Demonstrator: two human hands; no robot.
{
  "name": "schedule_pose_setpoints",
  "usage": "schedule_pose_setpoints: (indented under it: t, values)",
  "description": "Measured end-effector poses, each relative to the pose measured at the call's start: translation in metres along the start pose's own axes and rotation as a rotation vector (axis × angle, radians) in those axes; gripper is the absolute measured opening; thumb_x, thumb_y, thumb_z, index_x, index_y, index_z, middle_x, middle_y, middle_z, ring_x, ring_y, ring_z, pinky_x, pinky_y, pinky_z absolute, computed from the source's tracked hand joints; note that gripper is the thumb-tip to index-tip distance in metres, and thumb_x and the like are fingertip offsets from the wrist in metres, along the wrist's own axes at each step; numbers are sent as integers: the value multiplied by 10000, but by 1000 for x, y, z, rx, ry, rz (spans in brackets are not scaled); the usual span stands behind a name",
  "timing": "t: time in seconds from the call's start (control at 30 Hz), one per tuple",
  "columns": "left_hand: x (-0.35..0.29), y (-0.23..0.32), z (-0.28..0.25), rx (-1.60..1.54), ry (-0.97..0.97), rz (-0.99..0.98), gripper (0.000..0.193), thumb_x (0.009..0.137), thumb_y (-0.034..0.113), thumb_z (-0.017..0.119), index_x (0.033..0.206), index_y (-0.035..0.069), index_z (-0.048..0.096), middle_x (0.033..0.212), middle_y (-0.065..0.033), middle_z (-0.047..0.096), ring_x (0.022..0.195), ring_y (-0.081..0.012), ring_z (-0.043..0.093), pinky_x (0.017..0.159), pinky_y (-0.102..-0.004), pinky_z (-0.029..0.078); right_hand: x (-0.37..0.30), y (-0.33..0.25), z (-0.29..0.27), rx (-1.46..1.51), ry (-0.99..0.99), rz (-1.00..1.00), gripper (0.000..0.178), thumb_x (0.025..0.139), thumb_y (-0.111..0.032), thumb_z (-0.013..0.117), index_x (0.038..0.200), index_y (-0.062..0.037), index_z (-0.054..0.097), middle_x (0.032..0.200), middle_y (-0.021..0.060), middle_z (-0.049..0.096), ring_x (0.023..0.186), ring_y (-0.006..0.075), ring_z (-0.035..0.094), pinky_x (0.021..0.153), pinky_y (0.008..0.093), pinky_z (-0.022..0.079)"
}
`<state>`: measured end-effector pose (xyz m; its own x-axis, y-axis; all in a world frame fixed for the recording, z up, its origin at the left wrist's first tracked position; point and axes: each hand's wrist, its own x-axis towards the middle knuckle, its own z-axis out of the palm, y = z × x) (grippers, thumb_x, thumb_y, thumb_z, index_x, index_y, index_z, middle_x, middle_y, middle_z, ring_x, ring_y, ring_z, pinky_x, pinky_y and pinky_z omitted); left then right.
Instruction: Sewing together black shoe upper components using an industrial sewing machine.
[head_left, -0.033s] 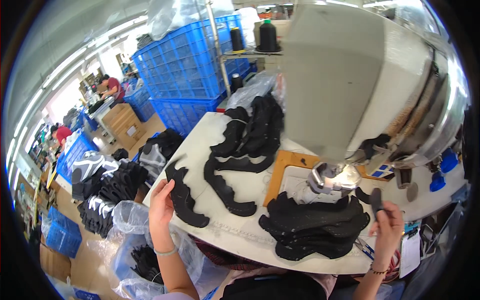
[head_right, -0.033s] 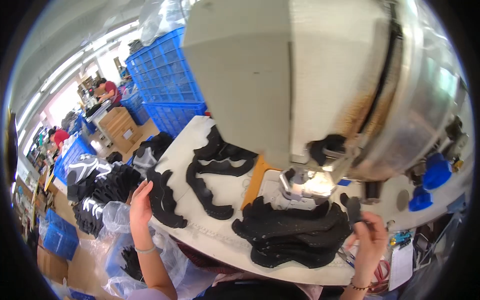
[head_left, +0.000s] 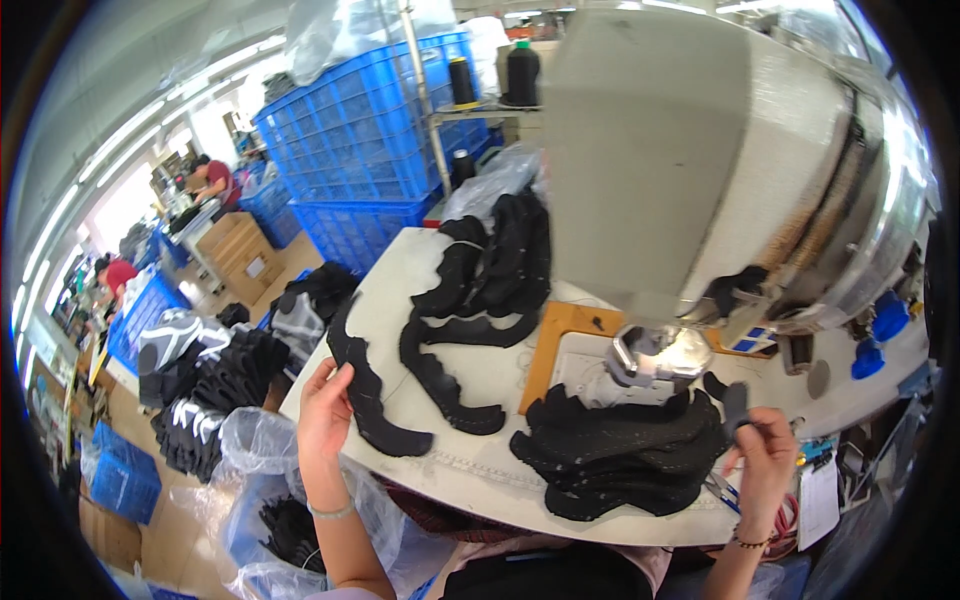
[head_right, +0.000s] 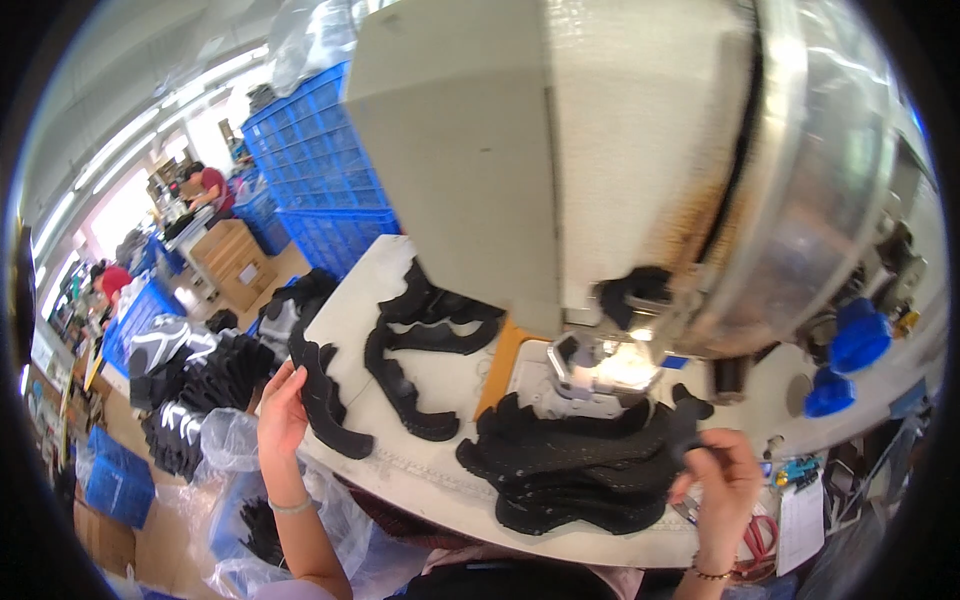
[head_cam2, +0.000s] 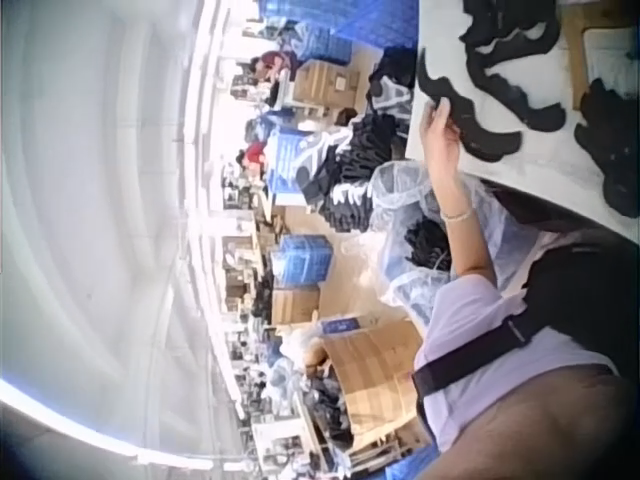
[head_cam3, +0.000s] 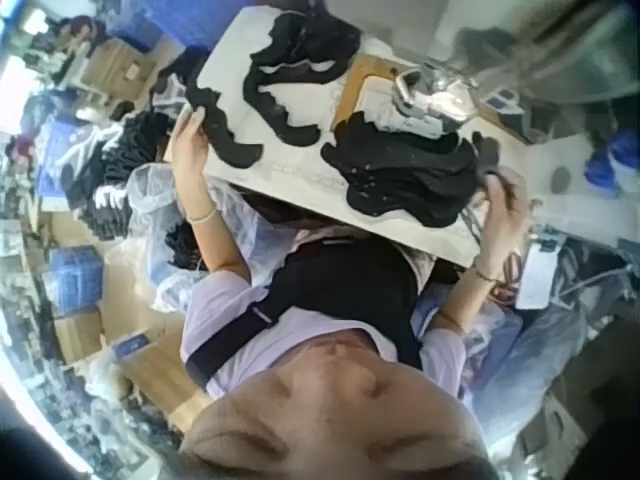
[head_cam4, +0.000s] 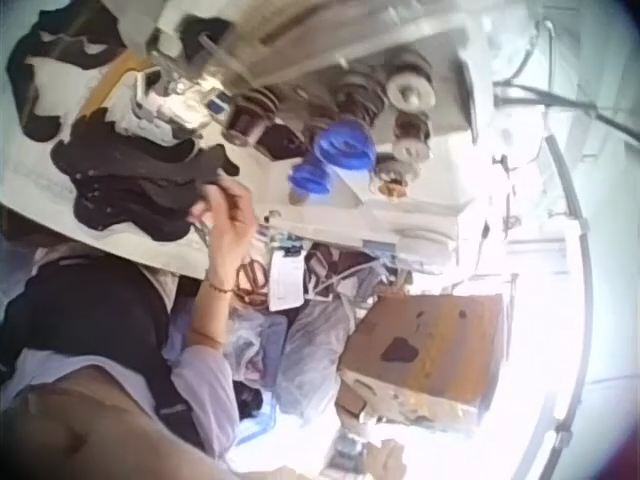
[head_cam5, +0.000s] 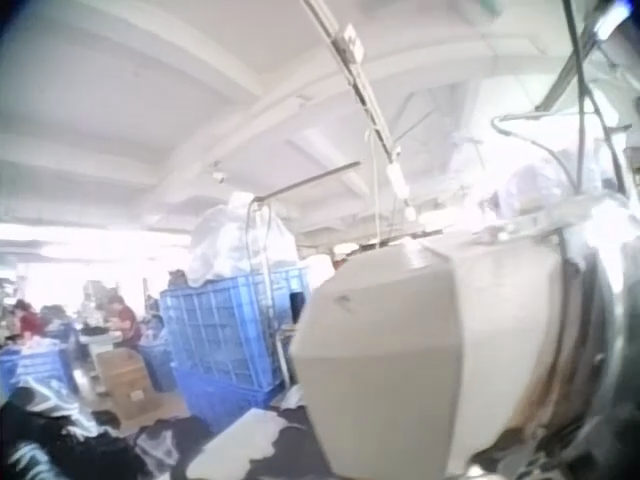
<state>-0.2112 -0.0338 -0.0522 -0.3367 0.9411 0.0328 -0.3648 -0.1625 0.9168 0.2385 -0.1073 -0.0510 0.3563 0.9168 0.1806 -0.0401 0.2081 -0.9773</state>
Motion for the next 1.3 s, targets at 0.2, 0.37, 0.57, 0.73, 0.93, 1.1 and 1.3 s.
schedule_pose_setpoints:
  t: [0.2,0.37,0.57,0.73,0.93,1.1,1.3]
  values:
    - [-61,-29,124,90,-608,-329,246,793,-32,635,1029,-58,572,879,-146,664,710,-241,667,607,-345,586,-15,-30,56,-152,-468,-311,156,750,34,679,890,-13,628,1073,139,577,976,234,575,826,338,478]
    - [-97,-55,159,-94,-832,-308,213,877,13,576,1062,-87,547,1069,-174,598,892,-288,645,724,-369,586,-14,-33,71,-441,-495,-369,150,768,-45,678,894,-38,596,987,144,592,885,313,582,755,352,458]
    - [-105,-15,165,874,-1031,-303,279,872,155,634,1093,-2,568,1060,-134,608,911,-132,640,741,-246,514,15,-26,56,-513,-457,-484,153,790,-33,674,909,-19,578,862,102,597,775,255,592,689,318,474]
    - [-68,-9,198,967,-898,900,385,813,140,696,1136,12,531,1043,-132,602,906,-159,610,797,-291,478,34,-35,58,-466,-610,-678,170,792,-69,663,914,-24,555,859,111,584,788,304,566,690,365,459]
    - [-37,-42,206,564,-956,331,414,813,33,685,1173,11,482,947,-76,591,824,-99,550,755,-224,432,41,-19,53,-713,-282,-852,416,712,-176,776,1058,-97,561,972,77,602,881,266,583,722,350,456]
    - [-30,-48,205,526,-881,442,328,806,67,690,1103,31,553,874,-54,560,707,-93,471,655,-236,420,52,-1,37,-990,-159,-1110,467,679,-221,799,1098,-152,603,1057,28,572,972,229,562,750,399,429]
    - [-41,-37,215,938,-816,1120,332,703,165,772,989,70,633,994,-78,557,711,-195,483,627,-282,429,55,11,28,-1046,-154,-1241,413,690,-153,769,1087,-198,664,1092,-40,569,905,158,560,758,340,440]
